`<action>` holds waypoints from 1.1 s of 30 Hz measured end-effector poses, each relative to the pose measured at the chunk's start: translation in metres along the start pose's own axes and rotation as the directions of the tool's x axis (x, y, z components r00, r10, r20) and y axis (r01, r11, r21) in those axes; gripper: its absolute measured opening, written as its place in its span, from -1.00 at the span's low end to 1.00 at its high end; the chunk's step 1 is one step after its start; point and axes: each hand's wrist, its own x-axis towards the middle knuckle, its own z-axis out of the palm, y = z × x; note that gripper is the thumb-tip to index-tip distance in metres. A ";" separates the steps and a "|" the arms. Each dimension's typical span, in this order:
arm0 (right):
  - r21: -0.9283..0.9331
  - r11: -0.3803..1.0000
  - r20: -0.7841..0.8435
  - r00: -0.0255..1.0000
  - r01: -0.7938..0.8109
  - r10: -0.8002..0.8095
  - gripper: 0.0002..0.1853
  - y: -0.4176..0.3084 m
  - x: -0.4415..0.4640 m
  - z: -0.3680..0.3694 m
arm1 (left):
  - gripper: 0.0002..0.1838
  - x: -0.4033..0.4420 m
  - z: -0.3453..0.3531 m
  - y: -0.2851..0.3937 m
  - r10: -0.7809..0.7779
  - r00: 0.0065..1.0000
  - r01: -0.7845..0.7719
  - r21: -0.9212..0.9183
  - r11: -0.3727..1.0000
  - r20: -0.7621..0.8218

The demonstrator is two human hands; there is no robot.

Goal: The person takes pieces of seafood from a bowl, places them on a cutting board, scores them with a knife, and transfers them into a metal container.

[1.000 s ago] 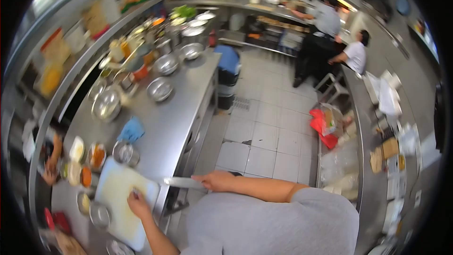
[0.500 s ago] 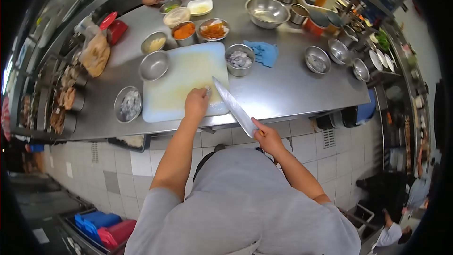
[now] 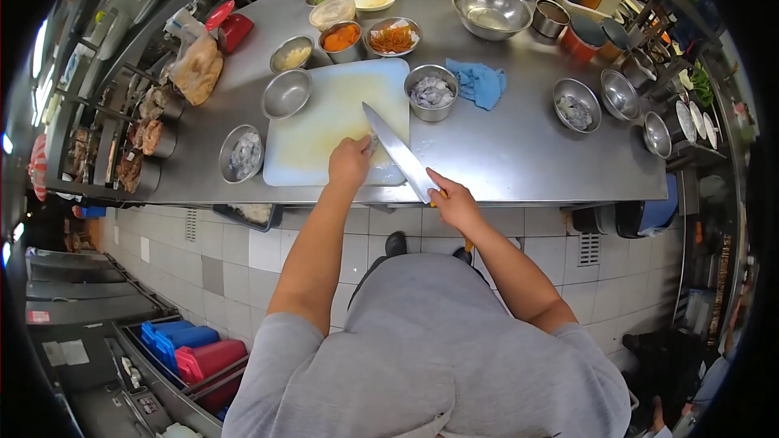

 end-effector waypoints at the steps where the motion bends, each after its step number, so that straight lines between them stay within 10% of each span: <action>1: 0.042 0.998 0.011 0.999 -0.044 0.043 -0.40 -0.007 -0.003 -0.001 | -0.60 0.000 0.000 0.000 -0.007 1.000 0.007 -0.006 1.000 0.002; 33: 0.085 0.991 0.173 0.981 -0.106 0.090 -0.40 0.019 -0.052 -0.014 | -0.42 -0.006 0.010 -0.017 -0.140 0.990 0.142 -0.169 0.975 0.023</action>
